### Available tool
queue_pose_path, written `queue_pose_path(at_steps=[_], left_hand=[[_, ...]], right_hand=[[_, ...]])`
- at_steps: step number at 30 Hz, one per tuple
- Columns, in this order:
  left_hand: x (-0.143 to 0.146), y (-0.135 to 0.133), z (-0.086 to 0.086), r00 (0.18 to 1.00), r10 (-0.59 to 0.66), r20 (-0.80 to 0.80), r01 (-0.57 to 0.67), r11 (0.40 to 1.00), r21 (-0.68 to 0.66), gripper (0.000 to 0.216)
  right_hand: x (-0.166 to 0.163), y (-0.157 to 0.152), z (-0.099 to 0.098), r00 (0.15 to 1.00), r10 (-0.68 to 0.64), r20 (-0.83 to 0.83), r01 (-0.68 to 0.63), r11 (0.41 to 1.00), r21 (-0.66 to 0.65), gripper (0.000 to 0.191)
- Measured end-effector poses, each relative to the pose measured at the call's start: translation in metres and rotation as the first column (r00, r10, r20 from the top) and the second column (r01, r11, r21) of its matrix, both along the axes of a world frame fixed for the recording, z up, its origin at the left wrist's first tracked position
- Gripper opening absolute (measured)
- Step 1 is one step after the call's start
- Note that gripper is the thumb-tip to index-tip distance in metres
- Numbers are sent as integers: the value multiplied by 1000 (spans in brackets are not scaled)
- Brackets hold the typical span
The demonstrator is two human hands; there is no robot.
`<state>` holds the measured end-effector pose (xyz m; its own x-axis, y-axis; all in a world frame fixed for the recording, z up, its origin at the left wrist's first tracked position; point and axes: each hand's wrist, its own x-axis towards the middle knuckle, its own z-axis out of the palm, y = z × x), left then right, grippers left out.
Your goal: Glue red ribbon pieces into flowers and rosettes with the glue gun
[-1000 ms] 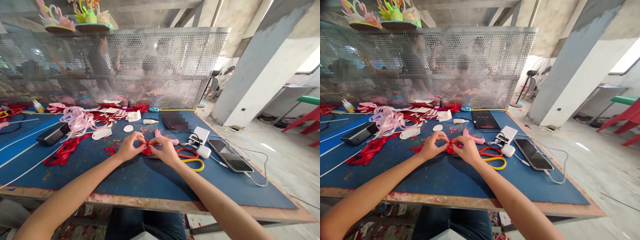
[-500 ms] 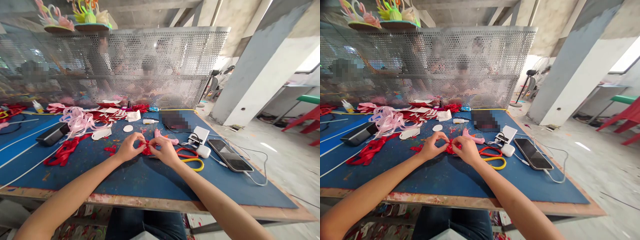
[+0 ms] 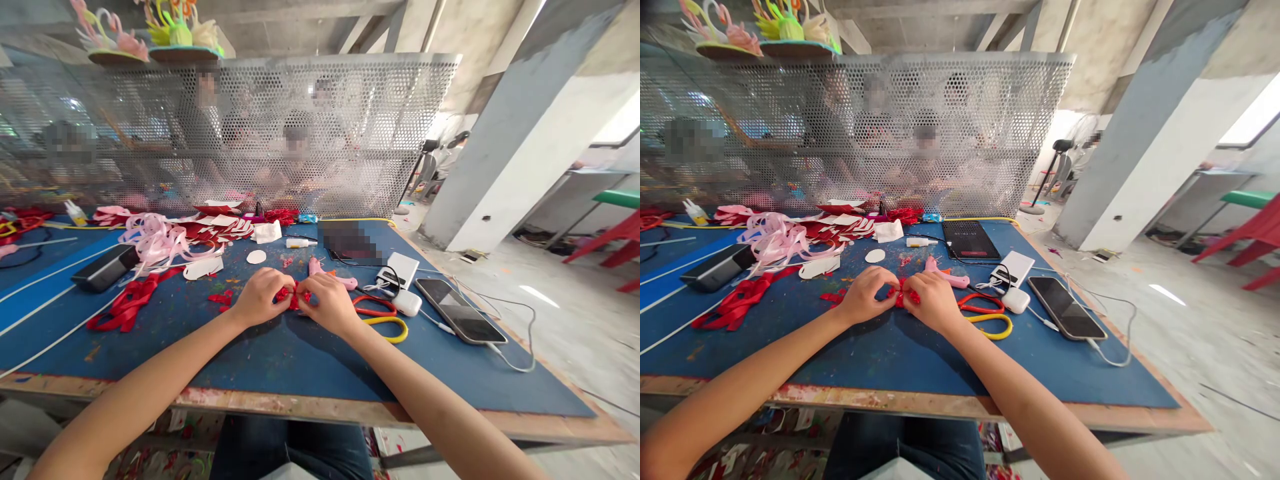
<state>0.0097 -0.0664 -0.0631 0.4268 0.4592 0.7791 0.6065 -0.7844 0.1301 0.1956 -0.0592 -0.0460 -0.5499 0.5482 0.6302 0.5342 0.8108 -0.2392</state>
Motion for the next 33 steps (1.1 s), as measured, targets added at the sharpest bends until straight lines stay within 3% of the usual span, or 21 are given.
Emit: queue_pose_path(at_steps=[21, 33], left_hand=[[4, -4, 2, 989, 73, -130, -53, 987, 150, 18], [4, -5, 4, 990, 92, -108, -80, 991, 106, 14]], right_hand=[[-2, -2, -2, 979, -66, 191, 35, 986, 160, 10], [-1, -1, -3, 980, -63, 190, 32, 986, 161, 8]])
